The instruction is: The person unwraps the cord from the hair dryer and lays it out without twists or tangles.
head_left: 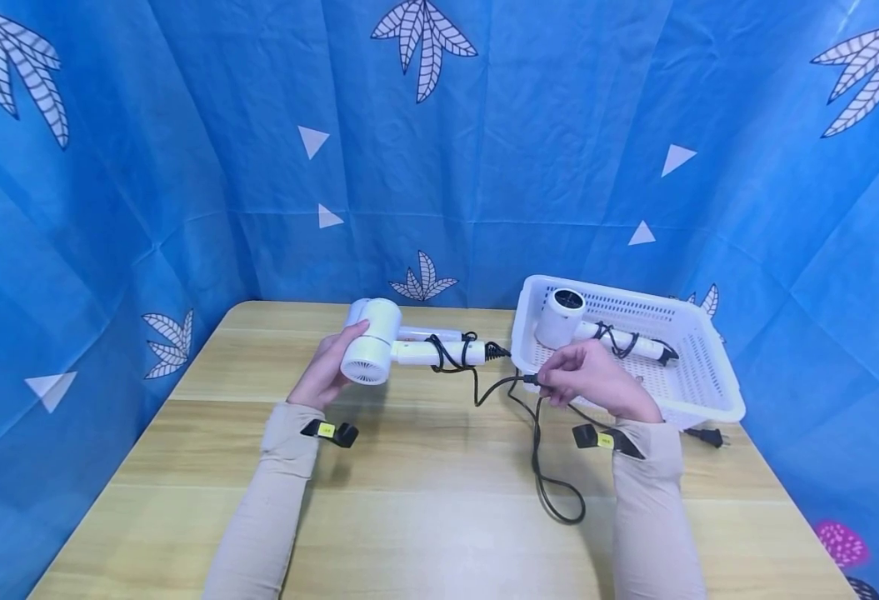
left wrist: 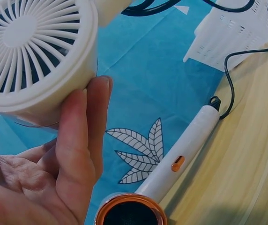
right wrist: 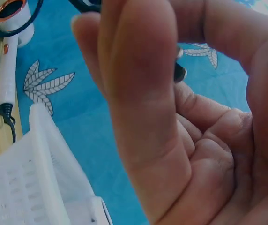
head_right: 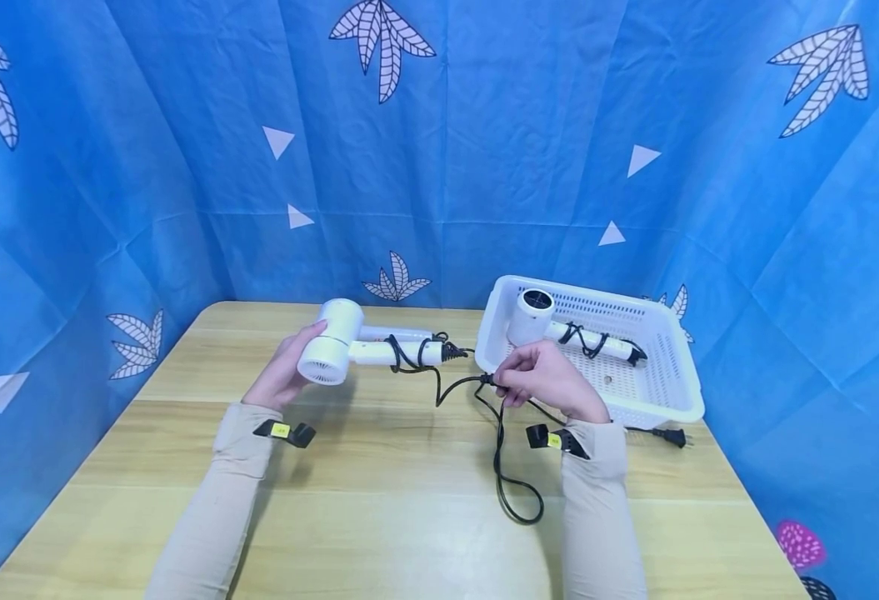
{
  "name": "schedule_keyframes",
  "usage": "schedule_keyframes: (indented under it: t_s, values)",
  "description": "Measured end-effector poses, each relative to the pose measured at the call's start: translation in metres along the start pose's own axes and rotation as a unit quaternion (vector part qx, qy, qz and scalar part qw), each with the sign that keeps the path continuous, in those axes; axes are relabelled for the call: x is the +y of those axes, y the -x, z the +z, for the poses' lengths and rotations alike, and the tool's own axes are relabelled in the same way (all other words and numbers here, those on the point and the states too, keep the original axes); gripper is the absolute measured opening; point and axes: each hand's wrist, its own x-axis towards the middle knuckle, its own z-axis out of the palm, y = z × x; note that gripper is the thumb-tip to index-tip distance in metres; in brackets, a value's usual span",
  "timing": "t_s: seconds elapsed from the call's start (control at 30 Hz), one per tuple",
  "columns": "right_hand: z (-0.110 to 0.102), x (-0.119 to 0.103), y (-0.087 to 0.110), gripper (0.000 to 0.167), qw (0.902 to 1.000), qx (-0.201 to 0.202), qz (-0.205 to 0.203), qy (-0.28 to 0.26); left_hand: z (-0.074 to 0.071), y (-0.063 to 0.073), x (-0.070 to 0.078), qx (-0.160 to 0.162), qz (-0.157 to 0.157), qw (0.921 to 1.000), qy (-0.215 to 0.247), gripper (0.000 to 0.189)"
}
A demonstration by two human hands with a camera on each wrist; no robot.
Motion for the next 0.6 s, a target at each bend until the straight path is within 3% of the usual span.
schedule_keyframes:
  t_s: [0.6]
  values:
    - [-0.0048,-0.0002,-0.0001,0.028,0.9912,0.120,-0.014,-0.054,0.0018,0.0033,0.0026,-0.017,0.009,0.9998,-0.006,0.068]
